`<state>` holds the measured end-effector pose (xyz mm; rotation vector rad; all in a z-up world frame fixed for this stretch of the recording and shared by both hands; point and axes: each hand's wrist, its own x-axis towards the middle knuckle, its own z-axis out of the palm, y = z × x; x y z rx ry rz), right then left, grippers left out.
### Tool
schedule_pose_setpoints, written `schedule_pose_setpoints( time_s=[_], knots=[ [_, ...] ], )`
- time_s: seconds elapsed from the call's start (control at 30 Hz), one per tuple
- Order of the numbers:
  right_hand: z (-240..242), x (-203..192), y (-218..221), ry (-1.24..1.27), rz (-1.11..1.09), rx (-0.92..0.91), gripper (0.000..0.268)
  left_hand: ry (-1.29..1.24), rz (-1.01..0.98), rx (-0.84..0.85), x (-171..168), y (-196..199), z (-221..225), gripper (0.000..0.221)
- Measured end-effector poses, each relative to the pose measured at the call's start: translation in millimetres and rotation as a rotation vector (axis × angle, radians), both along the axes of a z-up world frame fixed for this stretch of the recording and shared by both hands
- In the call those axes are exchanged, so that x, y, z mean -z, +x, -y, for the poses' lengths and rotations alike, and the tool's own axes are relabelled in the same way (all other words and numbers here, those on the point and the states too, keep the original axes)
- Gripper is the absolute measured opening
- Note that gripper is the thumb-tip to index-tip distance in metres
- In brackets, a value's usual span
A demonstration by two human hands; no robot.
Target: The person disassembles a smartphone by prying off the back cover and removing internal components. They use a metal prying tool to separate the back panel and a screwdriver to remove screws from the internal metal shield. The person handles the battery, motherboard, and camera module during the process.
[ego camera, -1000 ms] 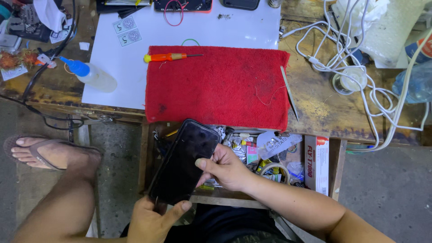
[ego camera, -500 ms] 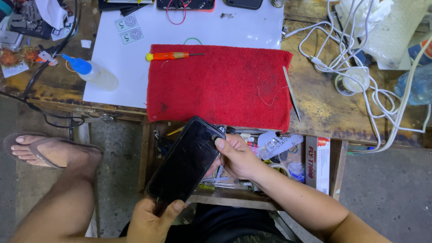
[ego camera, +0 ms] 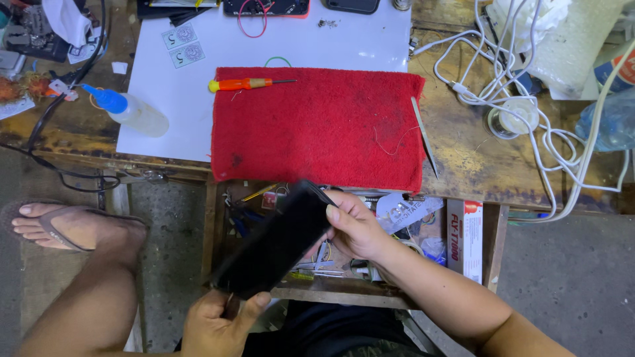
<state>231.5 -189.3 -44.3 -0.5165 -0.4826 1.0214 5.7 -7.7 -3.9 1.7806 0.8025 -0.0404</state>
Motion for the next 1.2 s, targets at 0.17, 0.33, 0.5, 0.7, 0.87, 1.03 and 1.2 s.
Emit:
schedule_pose_setpoints(
  time_s=[0.17,0.33,0.5,0.7,0.87,1.03,1.2],
  knots=[
    [-1.2,-17.2,6.8,-0.133,0.125,0.090,0.054,0.185,0.267,0.241,-7.2,2.1,-0.4,0.047],
    [-2.3,-12.9,6.3,-0.210,0.151,0.114,0.051,0.174,0.256,-0.012,-18.2,-2.1,-4.3,0.032],
    [-5.9,-3.7,1.7,-0.256,0.054,0.124,0.046,0.222,0.403,-0.043,-30.2,7.3,-1.6,0.028],
    [-6.7,-6.4,6.8,-0.274,0.258,0.080,0.044,0.222,0.201,-0.045,-35.6,12.4,-0.5,0.033],
    [-7.9,-8.4,5.3,-0.335,0.265,0.092,0.045,0.152,0.200,-0.077,-34.8,13.0,-1.3,0.036],
    [-7.0,-13.0,4.5,-0.320,0.250,0.092,0.048,0.204,-0.023,0.025,-31.8,10.9,-3.0,0.033],
    [-0.9,-29.6,4.0,-0.204,0.153,0.014,0.068,0.187,0.075,0.040,-15.9,-4.4,-6.7,0.034]
  ],
)
